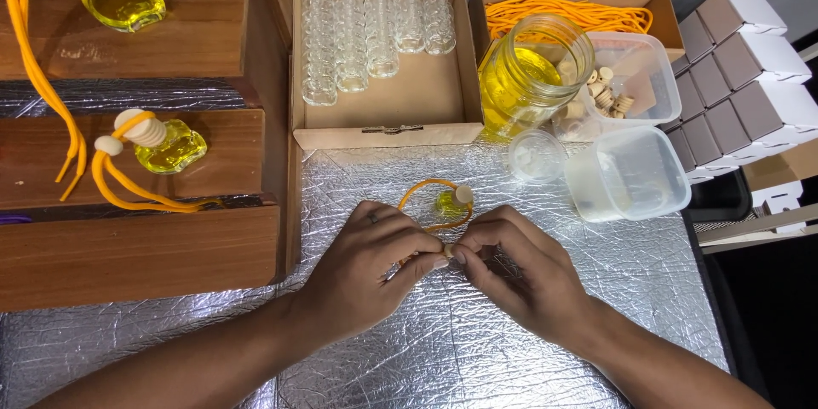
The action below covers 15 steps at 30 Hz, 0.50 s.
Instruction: Assembling a decorative perfume bottle by threading a yellow cord through a wooden cap and securing it to the bottle.
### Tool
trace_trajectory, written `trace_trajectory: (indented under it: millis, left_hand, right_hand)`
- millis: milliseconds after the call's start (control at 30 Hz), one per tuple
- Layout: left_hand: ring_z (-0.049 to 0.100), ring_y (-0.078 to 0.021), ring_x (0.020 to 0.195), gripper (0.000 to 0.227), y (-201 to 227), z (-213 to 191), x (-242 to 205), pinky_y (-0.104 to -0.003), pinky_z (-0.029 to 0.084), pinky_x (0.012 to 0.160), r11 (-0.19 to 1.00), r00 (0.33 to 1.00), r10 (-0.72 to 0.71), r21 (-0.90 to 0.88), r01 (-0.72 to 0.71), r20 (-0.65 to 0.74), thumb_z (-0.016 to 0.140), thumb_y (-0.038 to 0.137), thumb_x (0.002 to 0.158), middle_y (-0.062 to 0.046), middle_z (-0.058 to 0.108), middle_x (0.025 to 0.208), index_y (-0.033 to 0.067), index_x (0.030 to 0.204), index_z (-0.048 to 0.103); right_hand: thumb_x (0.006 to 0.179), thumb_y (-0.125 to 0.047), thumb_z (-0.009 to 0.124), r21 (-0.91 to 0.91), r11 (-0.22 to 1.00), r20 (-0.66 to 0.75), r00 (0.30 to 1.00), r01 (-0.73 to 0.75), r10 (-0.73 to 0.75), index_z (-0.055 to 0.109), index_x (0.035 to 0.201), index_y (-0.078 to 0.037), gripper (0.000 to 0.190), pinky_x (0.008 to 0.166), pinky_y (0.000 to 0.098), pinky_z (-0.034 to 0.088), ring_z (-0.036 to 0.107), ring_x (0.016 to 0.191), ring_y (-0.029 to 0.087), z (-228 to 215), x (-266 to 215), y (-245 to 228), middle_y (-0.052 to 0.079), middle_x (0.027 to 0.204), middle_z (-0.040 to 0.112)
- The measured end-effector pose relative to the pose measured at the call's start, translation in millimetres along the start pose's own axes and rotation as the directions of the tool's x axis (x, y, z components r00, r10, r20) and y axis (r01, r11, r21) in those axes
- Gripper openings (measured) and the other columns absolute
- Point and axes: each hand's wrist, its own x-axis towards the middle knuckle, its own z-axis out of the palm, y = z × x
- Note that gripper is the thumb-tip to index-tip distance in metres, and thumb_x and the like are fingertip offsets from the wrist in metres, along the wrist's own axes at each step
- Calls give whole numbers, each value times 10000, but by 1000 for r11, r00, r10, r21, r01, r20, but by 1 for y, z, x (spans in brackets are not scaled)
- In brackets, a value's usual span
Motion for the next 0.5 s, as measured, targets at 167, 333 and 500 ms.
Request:
trace_trajectory:
  millis: [167,333,500]
  left_hand:
    - [602,-203,795,79,3,-1,1,-370,380,810,1000,1000,12,-27,-12,-2,713,148,959,-19,720,887,75,982,693]
    - [611,-194,788,86,4,-4,2,-362,386,817,997,1000,-20,-78,20,-1,696,161,967,-15,719,878,79,993,697]
    - [610,-175,737,95,4,-7,4,-333,420,793,977,990,-135,-172,128,-29,694,154,963,-40,680,803,60,952,686]
  right_hand:
    - [972,-61,645,-16,999,-12,1000,-28,28,605,1056,-24,100,739,268,531,636,824,186,2,-2,1,82,932,620]
    - [974,-36,628,-33,999,-45,998,30,-31,609,1080,22,122,785,291,543,651,858,228,2,-1,1,128,966,629]
    - [1014,-25,549,-36,998,-77,996,53,-55,611,1200,26,203,817,299,573,675,900,233,0,-1,3,158,1065,659]
